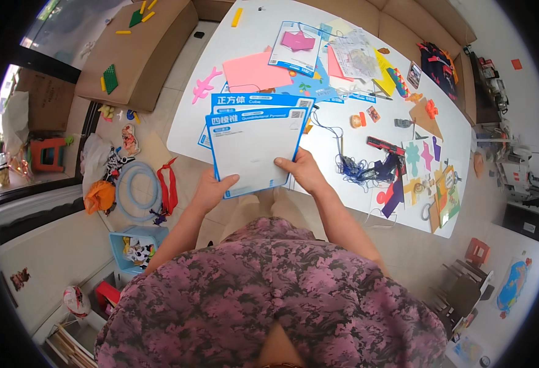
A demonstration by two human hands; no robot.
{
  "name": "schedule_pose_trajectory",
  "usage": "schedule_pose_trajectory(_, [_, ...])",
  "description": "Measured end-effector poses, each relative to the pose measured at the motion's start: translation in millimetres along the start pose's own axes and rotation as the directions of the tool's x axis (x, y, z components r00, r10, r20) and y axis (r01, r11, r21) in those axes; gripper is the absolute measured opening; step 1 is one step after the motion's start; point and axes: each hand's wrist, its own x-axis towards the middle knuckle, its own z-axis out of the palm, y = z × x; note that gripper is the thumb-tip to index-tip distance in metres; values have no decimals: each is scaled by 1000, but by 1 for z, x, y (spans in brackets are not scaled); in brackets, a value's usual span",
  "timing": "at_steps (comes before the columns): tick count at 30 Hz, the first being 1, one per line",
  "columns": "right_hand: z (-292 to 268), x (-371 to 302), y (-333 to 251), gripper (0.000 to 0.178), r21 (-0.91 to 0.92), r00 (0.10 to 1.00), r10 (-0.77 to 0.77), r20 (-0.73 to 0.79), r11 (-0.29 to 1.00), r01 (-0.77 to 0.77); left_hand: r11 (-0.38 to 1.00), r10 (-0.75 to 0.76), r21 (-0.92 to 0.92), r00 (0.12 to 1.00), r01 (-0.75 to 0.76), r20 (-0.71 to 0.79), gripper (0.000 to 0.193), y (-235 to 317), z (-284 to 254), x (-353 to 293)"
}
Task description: The person organizes a cluttered table by sorting various craft supplies, including colored paper, books, and cut-out shapes. They gather items into neat stacks and place them onto a nearby white bookshelf, clearing the workspace.
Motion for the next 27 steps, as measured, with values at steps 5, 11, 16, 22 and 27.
schedule_pose_trajectory(5, [-12,13,-10,26,-59,997,-70,16,996,71,985,152,82,988,-153,16,20,-11,-6,33])
schedule_pose_trajectory(11, [-20,35,-18,27,46,999,-26,-42,999,28,989,58,136,998,-58,3,27,20,1,54])
schedule_pose_trajectory(16, [-31,48,-23,35,259,999,13,-47,966,0,998,39,-42,998,-42,-58,35,28,24,67])
schedule_pose_trajectory(22, [-44,68,-25,37,399,997,64,-38,916,-43,998,46,-27,987,-51,-155,33,22,46,70])
schedule_pose_trajectory(27, [-53,92,-33,37,365,994,97,55,924,-111,993,-65,-110,977,43,-204,29,23,38,81])
